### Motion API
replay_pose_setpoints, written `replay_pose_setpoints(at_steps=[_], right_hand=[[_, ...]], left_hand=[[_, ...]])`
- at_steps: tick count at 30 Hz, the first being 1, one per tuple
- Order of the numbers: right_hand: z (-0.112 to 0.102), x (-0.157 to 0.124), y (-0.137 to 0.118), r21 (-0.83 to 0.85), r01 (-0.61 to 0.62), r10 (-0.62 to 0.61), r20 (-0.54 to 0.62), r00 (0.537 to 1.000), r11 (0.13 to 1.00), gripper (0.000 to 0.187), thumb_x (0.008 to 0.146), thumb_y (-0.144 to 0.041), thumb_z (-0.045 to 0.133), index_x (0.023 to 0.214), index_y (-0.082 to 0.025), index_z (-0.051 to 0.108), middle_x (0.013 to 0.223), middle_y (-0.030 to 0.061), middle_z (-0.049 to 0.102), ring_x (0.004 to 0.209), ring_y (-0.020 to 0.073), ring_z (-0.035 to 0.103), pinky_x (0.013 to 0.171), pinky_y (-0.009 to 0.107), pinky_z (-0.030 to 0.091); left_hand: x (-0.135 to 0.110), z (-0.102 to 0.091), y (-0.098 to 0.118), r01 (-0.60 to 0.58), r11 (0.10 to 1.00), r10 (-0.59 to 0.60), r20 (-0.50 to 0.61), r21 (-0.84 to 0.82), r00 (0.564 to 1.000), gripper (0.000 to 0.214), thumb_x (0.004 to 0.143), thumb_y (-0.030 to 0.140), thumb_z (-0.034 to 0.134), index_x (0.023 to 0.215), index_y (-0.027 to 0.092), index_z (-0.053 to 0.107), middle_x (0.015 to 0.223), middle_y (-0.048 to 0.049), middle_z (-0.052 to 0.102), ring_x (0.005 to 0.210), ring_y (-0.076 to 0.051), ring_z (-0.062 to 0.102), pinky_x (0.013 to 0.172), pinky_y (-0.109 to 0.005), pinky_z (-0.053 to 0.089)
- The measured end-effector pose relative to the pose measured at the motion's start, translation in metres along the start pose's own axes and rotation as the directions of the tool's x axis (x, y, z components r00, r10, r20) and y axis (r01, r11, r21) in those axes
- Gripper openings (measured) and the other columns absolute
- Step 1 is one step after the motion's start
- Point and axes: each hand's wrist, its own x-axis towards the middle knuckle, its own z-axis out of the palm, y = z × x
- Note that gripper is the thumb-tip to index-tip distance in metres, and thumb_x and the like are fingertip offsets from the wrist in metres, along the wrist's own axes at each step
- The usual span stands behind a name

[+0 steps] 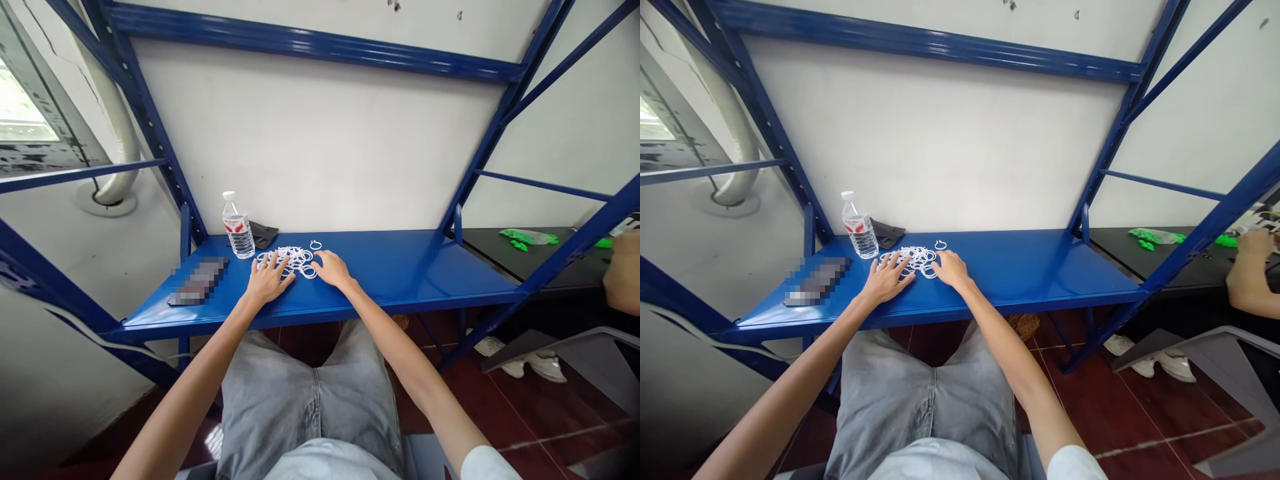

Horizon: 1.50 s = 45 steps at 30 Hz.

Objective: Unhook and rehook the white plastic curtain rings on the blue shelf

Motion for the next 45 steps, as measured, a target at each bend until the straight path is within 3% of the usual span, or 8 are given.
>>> replay_pose_setpoints(at_steps=[4, 8, 11, 20, 26, 31, 35, 45], right_hand=[[0.004, -0.016, -0.001, -0.129, 0.053, -0.047, 0.046, 0.998, 0.99, 0.053, 0.087, -0.058, 0.081, 0.129, -0.026, 0.075, 0.126, 0.013, 0.073, 0.121, 0.0359, 0.064, 0.103, 0.044, 0.051], [0.008, -0.018, -0.001, -0.131, 0.066, -0.064, 0.019, 0.998, 0.989, 0.022, 0.096, -0.043, 0.076, 0.11, -0.027, 0.08, 0.113, 0.0099, 0.077, 0.112, 0.0313, 0.067, 0.095, 0.039, 0.052], [0.003, -0.018, 0.005, -0.07, 0.088, -0.086, 0.023, 0.996, 0.994, 0.011, 0.097, -0.032, 0.074, 0.105, -0.026, 0.079, 0.111, 0.0076, 0.076, 0.11, 0.0286, 0.066, 0.092, 0.036, 0.051], [0.003, -0.03, 0.007, -0.008, 0.173, -0.173, -0.03, 0.984, 0.985, 0.009, 0.095, -0.027, 0.069, 0.102, -0.024, 0.075, 0.108, 0.0059, 0.075, 0.106, 0.0249, 0.064, 0.097, 0.036, 0.047], [0.007, -0.023, 0.006, -0.06, 0.216, -0.216, 0.009, 0.976, 0.974, 0.048, 0.091, -0.046, 0.079, 0.133, -0.025, 0.07, 0.13, 0.0105, 0.073, 0.12, 0.0309, 0.064, 0.103, 0.041, 0.047], [0.011, -0.015, 0.013, -0.016, 0.265, -0.264, 0.037, 0.964, 0.964, 0.028, 0.097, -0.035, 0.074, 0.123, -0.025, 0.077, 0.128, 0.0068, 0.076, 0.119, 0.0275, 0.066, 0.105, 0.038, 0.048], [0.014, -0.014, 0.02, 0.089, 0.291, -0.293, 0.005, 0.956, 0.952, 0.03, 0.096, -0.03, 0.076, 0.126, -0.024, 0.077, 0.127, 0.0071, 0.076, 0.118, 0.0257, 0.067, 0.107, 0.038, 0.048], [0.009, -0.02, 0.019, 0.258, 0.277, -0.258, -0.107, 0.96, 0.926, 0.012, 0.096, -0.029, 0.073, 0.098, -0.024, 0.084, 0.123, 0.0072, 0.078, 0.115, 0.0229, 0.072, 0.105, 0.035, 0.051]], left_hand=[[-0.001, 0.003, 0.026, -0.155, 0.985, 0.147, -0.101, -0.075, 0.984, 0.056, 0.106, 0.046, 0.042, 0.159, 0.031, 0.051, 0.17, -0.0087, 0.041, 0.158, -0.039, 0.033, 0.129, -0.062, 0.019], [0.009, 0.005, 0.039, -0.191, 0.968, 0.171, -0.127, -0.162, 0.977, 0.045, 0.104, 0.028, 0.041, 0.14, 0.028, 0.069, 0.148, -0.0089, 0.065, 0.143, -0.032, 0.053, 0.127, -0.056, 0.028], [0.012, 0.005, 0.037, -0.19, 0.957, 0.162, -0.138, -0.22, 0.977, 0.042, 0.103, 0.024, 0.042, 0.126, 0.026, 0.076, 0.134, -0.0089, 0.073, 0.131, -0.03, 0.061, 0.121, -0.051, 0.037], [0.008, 0.009, 0.035, -0.113, 0.968, 0.076, -0.167, -0.222, 0.983, 0.042, 0.101, 0.026, 0.048, 0.135, 0.021, 0.071, 0.136, -0.0127, 0.071, 0.131, -0.033, 0.059, 0.112, -0.049, 0.045], [0.009, 0.012, 0.034, -0.146, 0.966, 0.103, -0.2, -0.213, 0.974, 0.031, 0.099, 0.027, 0.052, 0.114, 0.022, 0.078, 0.126, -0.0129, 0.073, 0.125, -0.033, 0.061, 0.109, -0.048, 0.046], [0.009, 0.011, 0.034, -0.178, 0.959, 0.135, -0.197, -0.22, 0.971, 0.03, 0.101, 0.03, 0.052, 0.113, 0.022, 0.079, 0.115, -0.0127, 0.076, 0.117, -0.033, 0.064, 0.104, -0.048, 0.047], [0.008, 0.011, 0.036, -0.164, 0.964, 0.125, -0.191, -0.208, 0.974, 0.036, 0.101, 0.035, 0.052, 0.122, 0.02, 0.077, 0.12, -0.0141, 0.075, 0.12, -0.035, 0.062, 0.105, -0.05, 0.045], [0.006, 0.006, 0.037, -0.156, 0.959, 0.103, -0.221, -0.237, 0.97, 0.029, 0.101, 0.031, 0.052, 0.101, 0.02, 0.079, 0.11, -0.0135, 0.076, 0.11, -0.032, 0.065, 0.097, -0.046, 0.047]])
